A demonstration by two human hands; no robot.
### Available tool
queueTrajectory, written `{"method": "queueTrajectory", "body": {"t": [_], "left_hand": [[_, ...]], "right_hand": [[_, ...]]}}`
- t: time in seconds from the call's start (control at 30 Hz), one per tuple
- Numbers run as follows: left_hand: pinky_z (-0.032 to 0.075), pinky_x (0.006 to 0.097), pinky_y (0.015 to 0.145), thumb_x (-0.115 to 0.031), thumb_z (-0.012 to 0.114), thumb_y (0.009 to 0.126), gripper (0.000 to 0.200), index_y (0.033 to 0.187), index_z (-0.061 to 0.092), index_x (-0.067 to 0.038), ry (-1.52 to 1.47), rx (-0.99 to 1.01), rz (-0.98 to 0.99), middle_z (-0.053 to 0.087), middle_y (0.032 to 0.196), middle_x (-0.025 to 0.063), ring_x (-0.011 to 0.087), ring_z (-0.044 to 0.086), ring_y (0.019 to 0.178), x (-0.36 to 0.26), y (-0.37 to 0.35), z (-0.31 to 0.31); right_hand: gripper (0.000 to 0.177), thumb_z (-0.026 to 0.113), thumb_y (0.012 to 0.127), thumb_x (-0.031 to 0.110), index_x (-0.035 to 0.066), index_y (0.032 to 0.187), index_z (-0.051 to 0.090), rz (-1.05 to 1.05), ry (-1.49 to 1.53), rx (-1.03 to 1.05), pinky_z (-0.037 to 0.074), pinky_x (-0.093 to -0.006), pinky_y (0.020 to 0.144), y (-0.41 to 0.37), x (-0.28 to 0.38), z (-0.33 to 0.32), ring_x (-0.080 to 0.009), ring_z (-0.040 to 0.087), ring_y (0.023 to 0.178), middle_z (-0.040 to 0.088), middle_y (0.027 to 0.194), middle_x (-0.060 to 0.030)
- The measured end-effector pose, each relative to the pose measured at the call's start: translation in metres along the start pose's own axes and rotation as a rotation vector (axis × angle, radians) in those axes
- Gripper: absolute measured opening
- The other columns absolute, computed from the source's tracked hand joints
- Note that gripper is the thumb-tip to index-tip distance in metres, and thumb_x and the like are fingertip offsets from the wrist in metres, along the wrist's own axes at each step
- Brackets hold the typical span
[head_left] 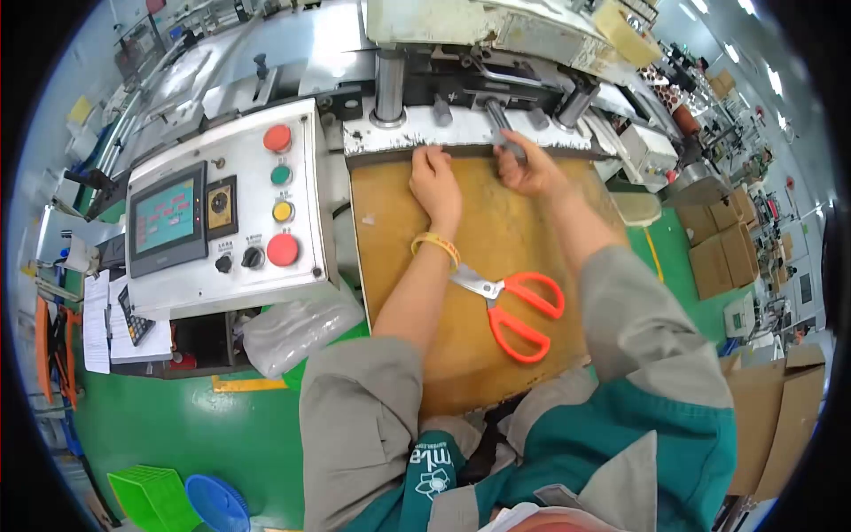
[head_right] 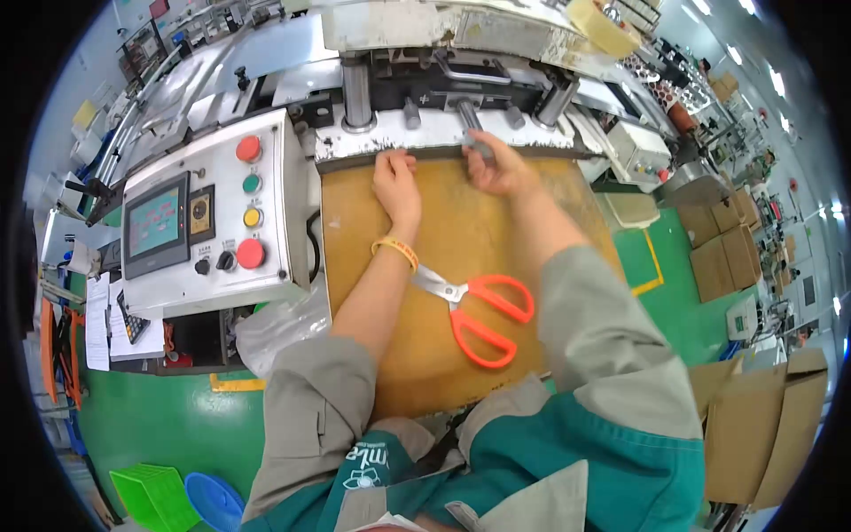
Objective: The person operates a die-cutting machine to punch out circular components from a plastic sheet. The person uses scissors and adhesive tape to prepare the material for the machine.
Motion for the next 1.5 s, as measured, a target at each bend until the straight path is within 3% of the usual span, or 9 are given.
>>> {"method": "queueTrajectory", "body": {"t": [0.13,0.27,0.43,0.6,0.7,0.8,1.13,1.3,1.5], "left_hand": [[0.046,0.0280,0.061,-0.017,0.042,0.090,0.024,0.087,0.059,0.001,0.057,0.043,0.003,0.063,0.071,0.0078,0.0148,0.057,0.062,-0.009,-0.003,0.001],[0.046,0.0337,0.062,-0.018,0.044,0.089,0.022,0.087,0.058,0.000,0.017,0.052,0.013,0.064,0.075,0.0109,0.0216,0.060,0.065,-0.009,-0.003,0.005],[0.047,0.0298,0.066,-0.018,0.046,0.090,0.022,0.093,0.059,0.000,0.081,0.125,0.022,0.065,0.079,0.0109,0.0174,0.061,0.071,-0.023,0.002,0.005],[0.047,0.0283,0.065,-0.016,0.047,0.088,0.022,0.094,0.059,0.002,-0.002,0.193,-0.003,0.063,0.085,0.0110,0.0161,0.060,0.075,-0.009,0.030,0.006],[0.044,0.0229,0.062,-0.018,0.050,0.088,0.020,0.096,0.059,-0.001,-0.017,0.174,-0.010,0.063,0.081,0.0062,0.0101,0.055,0.068,-0.011,0.032,0.009],[0.042,0.0220,0.062,-0.017,0.049,0.089,0.019,0.094,0.058,-0.001,-0.039,0.142,-0.062,0.060,0.081,0.0052,0.0103,0.053,0.068,-0.014,0.019,0.017],[0.042,0.0204,0.060,-0.015,0.049,0.090,0.017,0.094,0.058,-0.002,-0.054,0.212,-0.095,0.060,0.083,0.0033,0.0080,0.052,0.068,-0.005,0.022,0.009],[0.045,0.0221,0.065,-0.014,0.049,0.090,0.017,0.096,0.057,0.000,0.000,0.155,0.109,0.060,0.085,0.0065,0.0101,0.055,0.072,-0.010,0.039,0.003],[0.044,0.0305,0.072,-0.014,0.051,0.088,0.020,0.097,0.058,0.001,0.402,0.210,0.321,0.061,0.092,0.0133,0.0202,0.057,0.080,-0.065,0.040,0.019]], "right_hand": [[0.021,0.067,0.075,0.026,0.010,0.069,0.054,-0.094,-0.350,0.046,0.024,-0.0206,0.038,0.022,0.020,-0.018,-0.0082,0.029,0.039,0.045,0.053,0.0062],[0.024,0.053,0.078,0.024,0.006,0.087,0.065,-0.554,-1.670,-1.087,0.050,-0.0321,0.068,-0.041,0.042,0.025,-0.0244,0.065,0.080,0.067,0.085,-0.0092],[0.023,0.058,0.079,0.026,0.006,0.088,0.065,-0.549,-1.534,-0.953,0.052,-0.0322,0.071,-0.040,0.043,0.019,-0.0238,0.065,0.082,0.067,0.089,-0.0115],[0.021,0.063,0.079,0.020,0.013,0.065,0.048,0.006,0.186,0.519,0.025,-0.0179,0.032,0.032,0.000,0.003,-0.0033,0.034,0.038,0.038,0.049,0.0081],[0.022,0.061,0.075,0.017,0.015,0.059,0.045,-0.187,-0.181,0.133,0.022,-0.0230,0.031,0.027,0.010,-0.010,-0.0066,0.027,0.034,0.037,0.046,0.0066],[0.014,0.064,0.070,0.023,0.009,0.069,0.061,-0.745,-1.303,-1.025,0.037,-0.0353,0.037,-0.019,0.043,-0.005,-0.0173,0.045,0.041,0.058,0.061,-0.0029],[0.013,0.062,0.077,0.019,0.014,0.068,0.054,-0.114,-0.060,0.272,0.018,-0.0160,0.033,0.036,0.009,-0.007,-0.0025,0.028,0.036,0.043,0.051,0.0062],[0.032,0.054,0.073,0.022,0.006,0.099,0.066,-0.552,-1.277,-0.883,0.048,-0.0364,0.084,-0.050,0.037,0.010,-0.0289,0.060,0.101,0.064,0.103,-0.0147],[0.043,0.057,0.076,0.036,0.004,0.105,0.058,-0.726,-1.442,-0.909,0.049,-0.0408,0.075,-0.046,0.040,0.013,-0.0306,0.062,0.090,0.064,0.095,-0.0158]]}}
Point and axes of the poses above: each hand's wrist, its own y-axis towards the middle knuckle, its own z-axis out of the palm, x = y × z, the point moved 7 cm from there along y, towards the middle knuckle
